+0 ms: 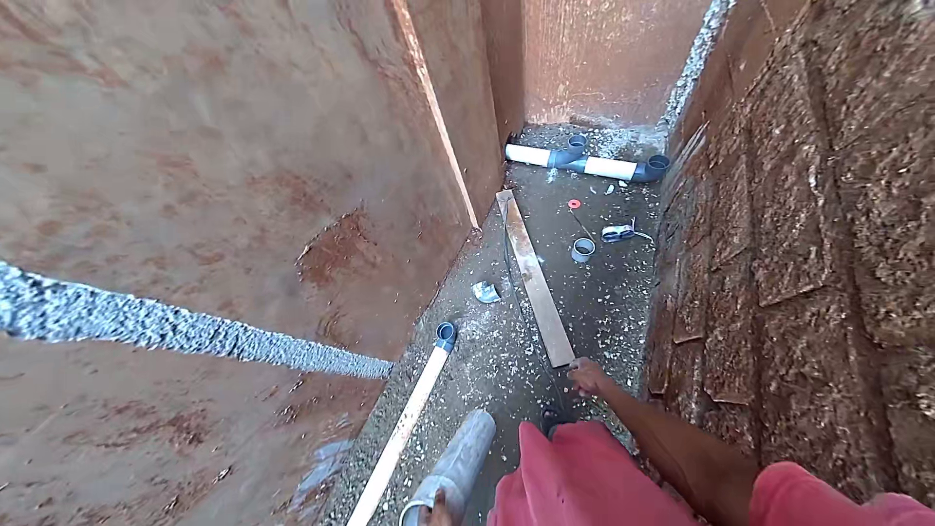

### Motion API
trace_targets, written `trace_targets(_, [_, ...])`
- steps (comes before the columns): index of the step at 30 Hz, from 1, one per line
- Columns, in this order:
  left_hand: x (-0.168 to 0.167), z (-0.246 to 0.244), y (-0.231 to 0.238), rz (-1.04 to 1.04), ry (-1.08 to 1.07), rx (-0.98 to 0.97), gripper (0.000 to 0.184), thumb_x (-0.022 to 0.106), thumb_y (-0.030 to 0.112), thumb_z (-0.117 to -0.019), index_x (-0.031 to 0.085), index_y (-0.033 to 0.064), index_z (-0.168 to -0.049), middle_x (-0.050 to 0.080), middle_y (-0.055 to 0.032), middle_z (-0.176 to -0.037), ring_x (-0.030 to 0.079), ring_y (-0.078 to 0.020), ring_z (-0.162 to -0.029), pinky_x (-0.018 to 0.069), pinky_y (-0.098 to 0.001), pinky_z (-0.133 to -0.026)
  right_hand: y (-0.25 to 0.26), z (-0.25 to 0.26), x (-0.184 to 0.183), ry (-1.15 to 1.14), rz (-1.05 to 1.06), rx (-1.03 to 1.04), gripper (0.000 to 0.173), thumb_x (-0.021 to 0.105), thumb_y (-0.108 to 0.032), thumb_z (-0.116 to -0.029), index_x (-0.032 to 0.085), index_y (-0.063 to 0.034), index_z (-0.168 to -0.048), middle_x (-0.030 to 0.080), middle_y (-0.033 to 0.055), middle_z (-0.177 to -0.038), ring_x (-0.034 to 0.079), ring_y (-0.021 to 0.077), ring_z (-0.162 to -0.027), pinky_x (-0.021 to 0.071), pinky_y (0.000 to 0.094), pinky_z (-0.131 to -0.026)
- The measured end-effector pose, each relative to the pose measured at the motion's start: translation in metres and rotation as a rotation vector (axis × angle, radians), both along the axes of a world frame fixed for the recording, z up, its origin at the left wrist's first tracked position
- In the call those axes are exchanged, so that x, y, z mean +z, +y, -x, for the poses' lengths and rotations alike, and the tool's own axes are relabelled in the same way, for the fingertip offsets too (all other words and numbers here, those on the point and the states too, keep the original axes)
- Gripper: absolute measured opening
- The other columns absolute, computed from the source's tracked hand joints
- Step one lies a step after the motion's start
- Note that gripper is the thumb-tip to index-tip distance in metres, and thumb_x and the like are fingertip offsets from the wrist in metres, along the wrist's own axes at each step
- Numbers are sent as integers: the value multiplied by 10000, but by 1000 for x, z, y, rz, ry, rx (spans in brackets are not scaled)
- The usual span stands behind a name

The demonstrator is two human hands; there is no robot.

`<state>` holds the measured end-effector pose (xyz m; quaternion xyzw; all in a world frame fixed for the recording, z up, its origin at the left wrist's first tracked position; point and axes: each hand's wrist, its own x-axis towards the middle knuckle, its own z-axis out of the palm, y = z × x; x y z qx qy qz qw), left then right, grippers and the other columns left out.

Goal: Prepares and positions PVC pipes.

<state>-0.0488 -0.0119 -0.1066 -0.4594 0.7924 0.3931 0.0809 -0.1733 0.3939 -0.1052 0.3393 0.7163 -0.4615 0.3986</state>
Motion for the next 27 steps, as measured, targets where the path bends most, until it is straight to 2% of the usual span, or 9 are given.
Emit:
trace_targets(3, [14,46,26,-48,144,-24,333,650,168,-997,638,-118,-1168,656,-332,-1139,634,-448,-1081,483,-616,-953,30,-7,-6,13,-8,-60,395,519,-227,-1084,530,-24,-1422,682,210,-1141,696,263,-896,568,412,-836])
trace_targets(6, [40,88,54,-111,273,-41,284,643,115,-988,640,-116,-1154,665,-297,-1092,647,-370,-1003,511,-553,-908,57,-24,-9,-4,-13,-127,407,504,-216,-1085,513,-4,-1433,665,241,-1194,696,294,-951,561,441,-875])
trace_targets(9, [74,124,81,-194,347,-32,242,609,95,-1005,629,-101,-1146,664,-243,-1027,647,-275,-900,539,-472,-836,74,-41,-12,-47,-31,-216,403,489,-218,-1097,507,-16,-1445,659,231,-1197,692,273,-937,564,411,-853])
trace_targets(14, [119,181,118,-385,445,18,190,577,84,-1016,588,-63,-1135,642,-136,-907,649,-158,-752,575,-354,-702,75,-57,-6,-89,-26,-310,413,471,-222,-1105,491,8,-1448,638,248,-1241,681,287,-986,549,419,-888])
trace_targets(17, [132,213,136,-514,472,52,171,560,66,-1022,569,-51,-1146,660,-122,-888,678,-159,-737,600,-351,-685,65,-53,-7,-103,-15,-324,405,467,-227,-1107,504,2,-1439,650,237,-1236,689,283,-991,553,424,-888])
trace_targets(19, [137,237,149,-581,477,55,122,552,52,-1027,565,-37,-1108,668,-104,-860,690,-158,-722,609,-345,-676,60,-41,-6,-117,-7,-337,401,455,-224,-1110,511,0,-1438,659,225,-1226,690,269,-991,550,411,-890])
trace_targets(22, [136,276,167,-657,470,22,60,548,31,-1023,570,-23,-1037,681,-90,-808,699,-156,-692,617,-340,-653,56,-12,-2,-113,-6,-381,387,466,-228,-1106,526,-11,-1420,671,197,-1150,677,235,-908,551,384,-834])
trace_targets(25, [126,322,186,-725,434,-53,84,549,19,-1019,573,-41,-1072,683,-108,-833,700,-164,-707,619,-351,-666,62,33,2,-73,0,-443,382,480,-213,-1102,519,-10,-1423,667,198,-1129,669,229,-883,552,379,-809])
trace_targets(27, [120,355,200,-747,411,-110,62,559,14,-1012,577,-39,-1039,681,-107,-812,695,-160,-695,615,-346,-658,67,69,9,-56,-18,-475,383,484,-204,-1101,510,-20,-1437,672,191,-1116,668,216,-860,552,364,-788])
